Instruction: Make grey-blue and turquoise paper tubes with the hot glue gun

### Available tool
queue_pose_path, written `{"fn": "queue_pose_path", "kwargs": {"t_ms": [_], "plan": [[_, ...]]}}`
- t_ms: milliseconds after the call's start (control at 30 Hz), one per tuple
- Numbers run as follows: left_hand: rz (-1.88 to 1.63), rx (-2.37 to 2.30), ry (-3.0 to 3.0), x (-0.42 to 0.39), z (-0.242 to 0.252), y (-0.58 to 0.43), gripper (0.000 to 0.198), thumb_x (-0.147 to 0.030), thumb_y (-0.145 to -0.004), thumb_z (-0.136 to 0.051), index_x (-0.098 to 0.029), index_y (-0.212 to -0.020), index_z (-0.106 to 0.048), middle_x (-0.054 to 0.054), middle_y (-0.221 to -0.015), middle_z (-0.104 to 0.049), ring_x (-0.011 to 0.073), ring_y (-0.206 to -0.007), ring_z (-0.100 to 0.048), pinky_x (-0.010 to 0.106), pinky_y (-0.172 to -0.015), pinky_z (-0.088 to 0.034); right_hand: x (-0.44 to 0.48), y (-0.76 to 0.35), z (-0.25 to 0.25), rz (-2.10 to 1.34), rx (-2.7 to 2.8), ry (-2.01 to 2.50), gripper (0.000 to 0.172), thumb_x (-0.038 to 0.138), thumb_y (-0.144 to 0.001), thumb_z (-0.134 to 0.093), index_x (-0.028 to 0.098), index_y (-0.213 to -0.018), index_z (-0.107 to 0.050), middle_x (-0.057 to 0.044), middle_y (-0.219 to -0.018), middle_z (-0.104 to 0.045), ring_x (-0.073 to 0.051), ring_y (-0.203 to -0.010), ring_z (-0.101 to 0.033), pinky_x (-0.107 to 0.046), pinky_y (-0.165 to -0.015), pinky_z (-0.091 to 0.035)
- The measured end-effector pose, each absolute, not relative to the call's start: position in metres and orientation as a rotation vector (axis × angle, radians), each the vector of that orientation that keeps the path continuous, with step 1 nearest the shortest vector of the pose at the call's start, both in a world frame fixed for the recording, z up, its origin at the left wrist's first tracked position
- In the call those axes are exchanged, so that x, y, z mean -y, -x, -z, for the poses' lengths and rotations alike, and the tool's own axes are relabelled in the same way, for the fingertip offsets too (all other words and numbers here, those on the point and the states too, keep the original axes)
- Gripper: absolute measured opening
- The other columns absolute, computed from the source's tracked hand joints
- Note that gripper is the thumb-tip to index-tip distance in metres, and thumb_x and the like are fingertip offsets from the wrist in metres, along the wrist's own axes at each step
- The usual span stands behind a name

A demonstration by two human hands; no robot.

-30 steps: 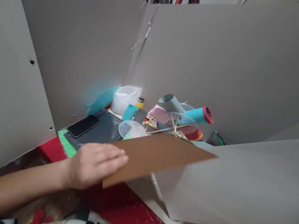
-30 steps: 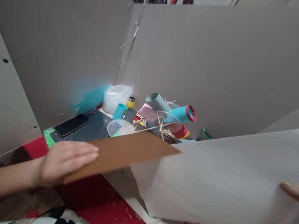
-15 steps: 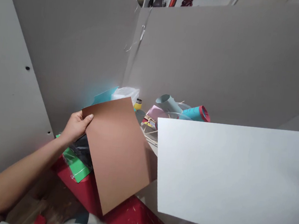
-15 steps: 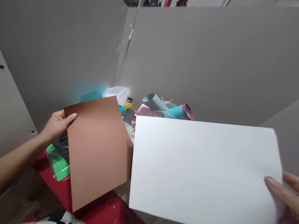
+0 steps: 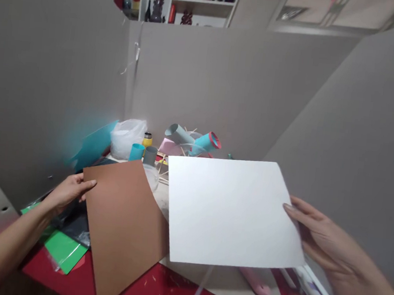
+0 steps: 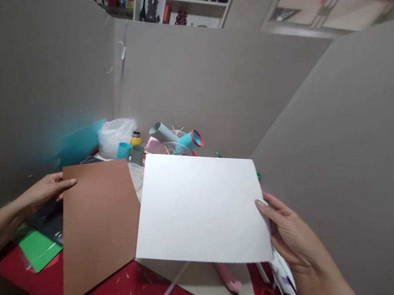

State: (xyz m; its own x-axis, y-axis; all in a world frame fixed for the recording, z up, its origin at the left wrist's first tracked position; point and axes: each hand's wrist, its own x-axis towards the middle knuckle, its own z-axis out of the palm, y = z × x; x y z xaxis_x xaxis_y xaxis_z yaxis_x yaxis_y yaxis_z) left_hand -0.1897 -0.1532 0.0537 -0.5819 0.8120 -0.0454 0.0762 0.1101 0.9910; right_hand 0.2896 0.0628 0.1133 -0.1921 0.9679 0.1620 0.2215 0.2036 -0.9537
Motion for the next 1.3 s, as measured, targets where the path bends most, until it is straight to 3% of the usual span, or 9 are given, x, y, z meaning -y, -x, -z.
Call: {"fn": "queue_pose_path", "kwargs": {"t_ms": [100, 300, 433, 567, 733, 900, 1033, 1133, 1300], "plan": [[-1.558, -1.845, -0.832, 0.148, -0.053, 0.191, 0.051, -0.046, -0.066, -0.076, -0.014, -0.103, -0.062, 0.002, -0.070, -0.064, 0.0100, -0.046, -0.052, 0.019, -0.042, -0.040, -0.064, -0.289, -0.106, -1.477, 1.247, 1.109, 0.026, 0.016, -0.060, -0.080, 0.030, -0.080, -0.072, -0.005, -0.080, -0.077, -0.019, -0.066, -0.073, -0.024, -0.060, -0.058], [-1.646, -2.290, -1.025, 0.147, -0.058, 0.188, 0.060, -0.054, -0.076, -0.063, -0.020, -0.124, -0.056, 0.011, -0.115, -0.065, 0.0181, -0.074, -0.065, 0.022, -0.051, -0.048, -0.063, -0.288, -0.094, -1.608, 1.074, 1.045, 0.037, 0.012, -0.055, -0.084, 0.025, -0.087, -0.071, -0.002, -0.081, -0.078, -0.018, -0.064, -0.072, -0.021, -0.055, -0.058], [-1.540, -1.889, -1.057, 0.148, -0.066, 0.149, 0.059, -0.056, -0.078, -0.063, -0.019, -0.123, -0.057, 0.012, -0.116, -0.066, 0.0171, -0.077, -0.065, 0.021, -0.055, -0.049, -0.051, -0.277, -0.094, -1.654, 1.059, 1.020, 0.042, 0.011, -0.053, -0.087, 0.025, -0.090, -0.070, 0.000, -0.081, -0.078, -0.017, -0.061, -0.071, -0.020, -0.056, -0.058], [-1.203, -1.319, -0.997, 0.147, -0.061, 0.091, 0.059, -0.053, -0.083, -0.062, -0.018, -0.130, -0.055, 0.014, -0.108, -0.070, 0.0216, -0.077, -0.068, 0.027, -0.057, -0.053, -0.036, -0.254, -0.092, -1.714, 1.096, 0.985, 0.052, 0.017, -0.058, -0.087, 0.026, -0.105, -0.068, 0.000, -0.088, -0.078, -0.018, -0.067, -0.073, -0.021, -0.058, -0.057], [-1.191, -1.173, -0.944, 0.147, -0.046, 0.063, 0.042, -0.046, -0.078, -0.072, -0.011, -0.101, -0.073, 0.013, -0.088, -0.075, 0.0187, -0.074, -0.069, 0.025, -0.068, -0.053, -0.031, -0.240, -0.080, -1.756, 1.201, 0.970, 0.064, 0.028, -0.066, -0.084, 0.028, -0.124, -0.059, -0.003, -0.095, -0.078, -0.021, -0.077, -0.074, -0.025, -0.061, -0.058], [-1.368, -1.275, -0.827, 0.156, -0.053, 0.081, 0.044, -0.047, -0.073, -0.075, -0.011, -0.098, -0.072, 0.012, -0.084, -0.076, 0.0203, -0.067, -0.068, 0.027, -0.064, -0.053, -0.036, -0.245, -0.066, -1.808, 1.463, 0.993, 0.056, 0.034, -0.073, -0.080, 0.022, -0.124, -0.060, -0.005, -0.085, -0.076, -0.020, -0.066, -0.070, -0.028, -0.058, -0.057], [-1.500, -1.609, -0.825, 0.178, -0.067, 0.102, 0.042, -0.051, -0.068, -0.075, -0.012, -0.084, -0.073, 0.009, -0.073, -0.074, 0.0192, -0.059, -0.065, 0.025, -0.054, -0.051, -0.031, -0.235, -0.062, -1.903, 1.683, 0.999, 0.049, 0.044, -0.076, -0.076, 0.017, -0.115, -0.062, -0.007, -0.076, -0.073, -0.018, -0.058, -0.067, -0.027, -0.051, -0.053], [-1.539, -1.974, -0.870, 0.201, -0.076, 0.114, 0.039, -0.051, -0.069, -0.070, -0.014, -0.058, -0.065, 0.004, -0.056, -0.066, 0.0137, -0.045, -0.054, 0.021, -0.040, -0.040, -0.024, -0.213, -0.064, -1.897, 1.839, 1.013, 0.046, 0.049, -0.077, -0.072, 0.018, -0.110, -0.064, -0.007, -0.081, -0.072, -0.015, -0.062, -0.066, -0.024, -0.051, -0.051], [-1.653, -2.499, -0.849, 0.237, -0.081, 0.124, 0.041, -0.048, -0.070, -0.066, -0.017, -0.046, -0.056, 0.002, -0.048, -0.057, 0.0137, -0.046, -0.049, 0.022, -0.038, -0.036, -0.018, -0.162, -0.057, -1.639, 2.219, 0.952, 0.057, 0.051, -0.078, -0.063, 0.017, -0.123, -0.058, -0.010, -0.095, -0.070, -0.022, -0.078, -0.068, -0.031, -0.058, -0.054]]}}
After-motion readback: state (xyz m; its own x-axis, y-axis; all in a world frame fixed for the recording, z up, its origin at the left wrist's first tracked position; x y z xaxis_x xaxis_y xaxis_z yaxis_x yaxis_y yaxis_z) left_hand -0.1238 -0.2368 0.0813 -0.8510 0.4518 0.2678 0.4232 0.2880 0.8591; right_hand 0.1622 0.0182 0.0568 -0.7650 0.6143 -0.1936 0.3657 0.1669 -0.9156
